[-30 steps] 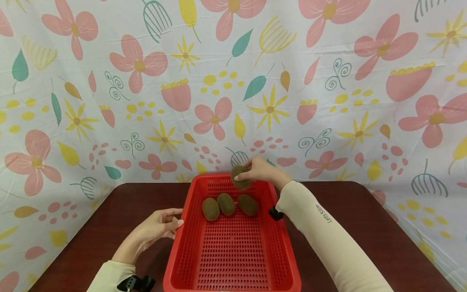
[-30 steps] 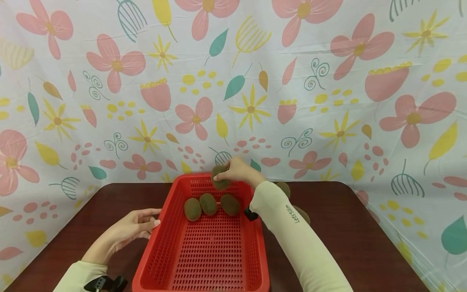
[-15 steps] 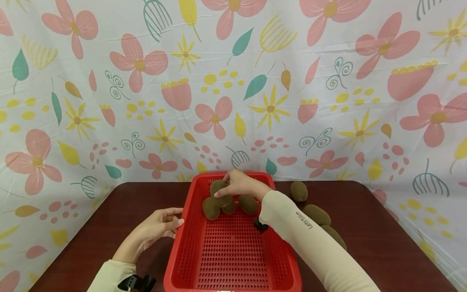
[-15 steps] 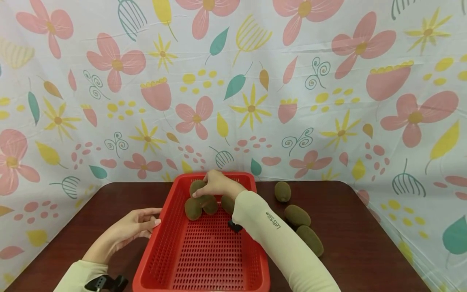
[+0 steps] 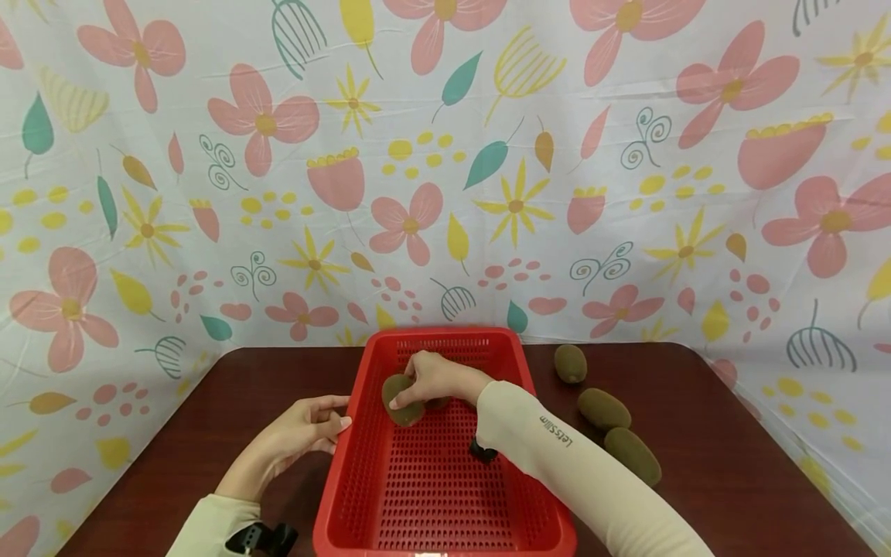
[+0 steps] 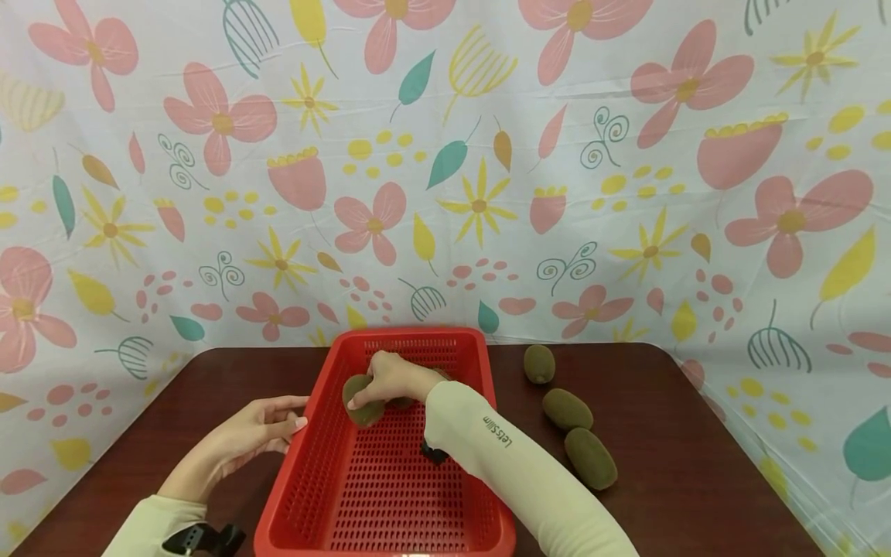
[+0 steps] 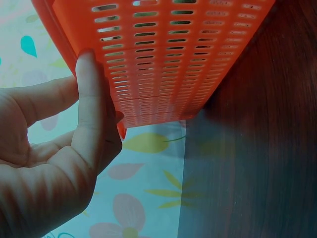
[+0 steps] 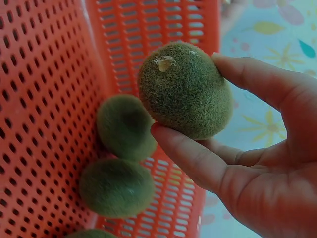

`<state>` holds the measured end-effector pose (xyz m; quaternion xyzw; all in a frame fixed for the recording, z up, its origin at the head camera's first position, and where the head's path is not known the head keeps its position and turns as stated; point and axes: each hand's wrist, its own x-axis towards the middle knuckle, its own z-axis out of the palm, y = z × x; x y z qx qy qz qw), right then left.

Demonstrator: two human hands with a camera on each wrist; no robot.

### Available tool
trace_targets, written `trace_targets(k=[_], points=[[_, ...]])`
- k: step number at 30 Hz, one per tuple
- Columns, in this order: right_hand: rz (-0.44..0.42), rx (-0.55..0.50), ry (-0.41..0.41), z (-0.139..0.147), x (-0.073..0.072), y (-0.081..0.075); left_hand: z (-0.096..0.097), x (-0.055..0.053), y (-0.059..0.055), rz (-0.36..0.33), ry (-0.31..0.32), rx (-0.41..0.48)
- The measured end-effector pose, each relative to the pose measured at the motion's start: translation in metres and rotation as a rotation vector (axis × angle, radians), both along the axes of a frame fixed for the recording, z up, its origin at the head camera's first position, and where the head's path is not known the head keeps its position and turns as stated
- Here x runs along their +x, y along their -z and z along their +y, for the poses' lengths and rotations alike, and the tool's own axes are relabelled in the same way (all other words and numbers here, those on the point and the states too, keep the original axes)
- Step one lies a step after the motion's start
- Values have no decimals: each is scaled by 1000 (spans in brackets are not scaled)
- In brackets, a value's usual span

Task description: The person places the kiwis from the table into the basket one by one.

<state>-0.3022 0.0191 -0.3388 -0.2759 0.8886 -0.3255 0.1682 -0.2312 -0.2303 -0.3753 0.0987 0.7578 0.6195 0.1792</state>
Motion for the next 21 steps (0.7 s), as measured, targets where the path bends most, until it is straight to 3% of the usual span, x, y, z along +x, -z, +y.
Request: trace_targets(k=[9,21], points=[[14,47,-51,-14,7,16,0,-1,2,-1,8,6],[-57,121,-72,-22,15,28,0,0,2,5,12,5]])
